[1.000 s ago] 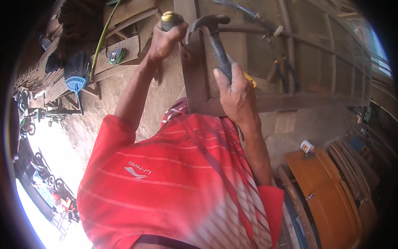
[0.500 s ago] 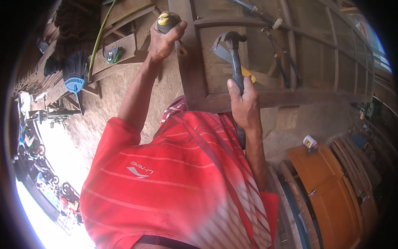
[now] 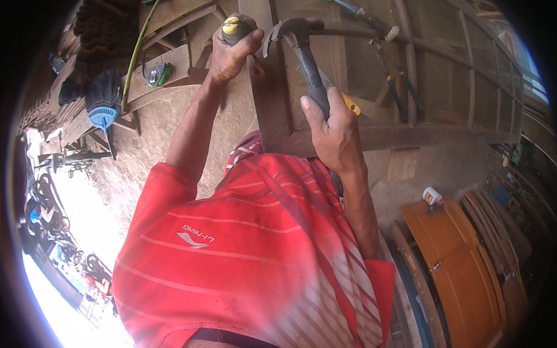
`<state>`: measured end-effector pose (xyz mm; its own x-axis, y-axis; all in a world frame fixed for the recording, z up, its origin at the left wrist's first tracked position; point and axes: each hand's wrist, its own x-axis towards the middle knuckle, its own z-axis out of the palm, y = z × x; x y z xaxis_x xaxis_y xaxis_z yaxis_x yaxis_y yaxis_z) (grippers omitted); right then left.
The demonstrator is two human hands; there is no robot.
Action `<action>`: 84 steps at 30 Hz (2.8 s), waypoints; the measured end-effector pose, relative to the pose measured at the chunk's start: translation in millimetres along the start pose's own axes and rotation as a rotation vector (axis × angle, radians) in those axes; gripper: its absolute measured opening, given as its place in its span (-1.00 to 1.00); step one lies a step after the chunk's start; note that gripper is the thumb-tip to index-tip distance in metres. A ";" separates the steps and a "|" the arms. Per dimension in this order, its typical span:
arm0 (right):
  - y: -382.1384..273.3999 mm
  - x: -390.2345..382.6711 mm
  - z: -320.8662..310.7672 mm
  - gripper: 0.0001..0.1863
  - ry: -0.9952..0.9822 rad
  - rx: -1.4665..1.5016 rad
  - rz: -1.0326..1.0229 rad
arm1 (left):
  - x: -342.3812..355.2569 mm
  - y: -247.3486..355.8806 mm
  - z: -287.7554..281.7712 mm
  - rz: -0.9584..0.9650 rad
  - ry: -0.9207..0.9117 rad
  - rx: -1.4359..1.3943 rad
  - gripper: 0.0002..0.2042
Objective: The person uses pliers to extract nails from a wooden window frame and then hammers a new nail into the wood.
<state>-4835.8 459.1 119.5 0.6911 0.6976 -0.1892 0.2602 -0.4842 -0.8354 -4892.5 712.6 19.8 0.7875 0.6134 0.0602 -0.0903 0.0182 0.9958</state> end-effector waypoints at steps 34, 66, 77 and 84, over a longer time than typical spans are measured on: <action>-27.6 -6.4 10.7 -0.77 0.110 -0.322 -0.213 | 1.3 6.3 10.8 0.257 -0.312 0.165 -0.74; 99.3 -47.8 -40.8 -0.63 0.270 -0.256 0.305 | -46.4 -29.9 -14.6 -0.529 0.119 0.143 -0.49; 107.8 -38.4 -46.3 -0.60 0.218 -0.300 0.321 | -51.2 -34.5 -15.9 -0.517 0.063 -0.050 -0.64; 78.7 -45.9 -37.4 -0.66 0.025 0.030 0.297 | -82.0 -39.1 -7.6 -0.512 0.137 -0.157 -0.68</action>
<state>-4821.9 369.2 81.7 0.7502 0.5144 -0.4155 0.0239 -0.6490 -0.7604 -4958.2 667.6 -24.6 0.6690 0.5920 -0.4495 0.1856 0.4525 0.8722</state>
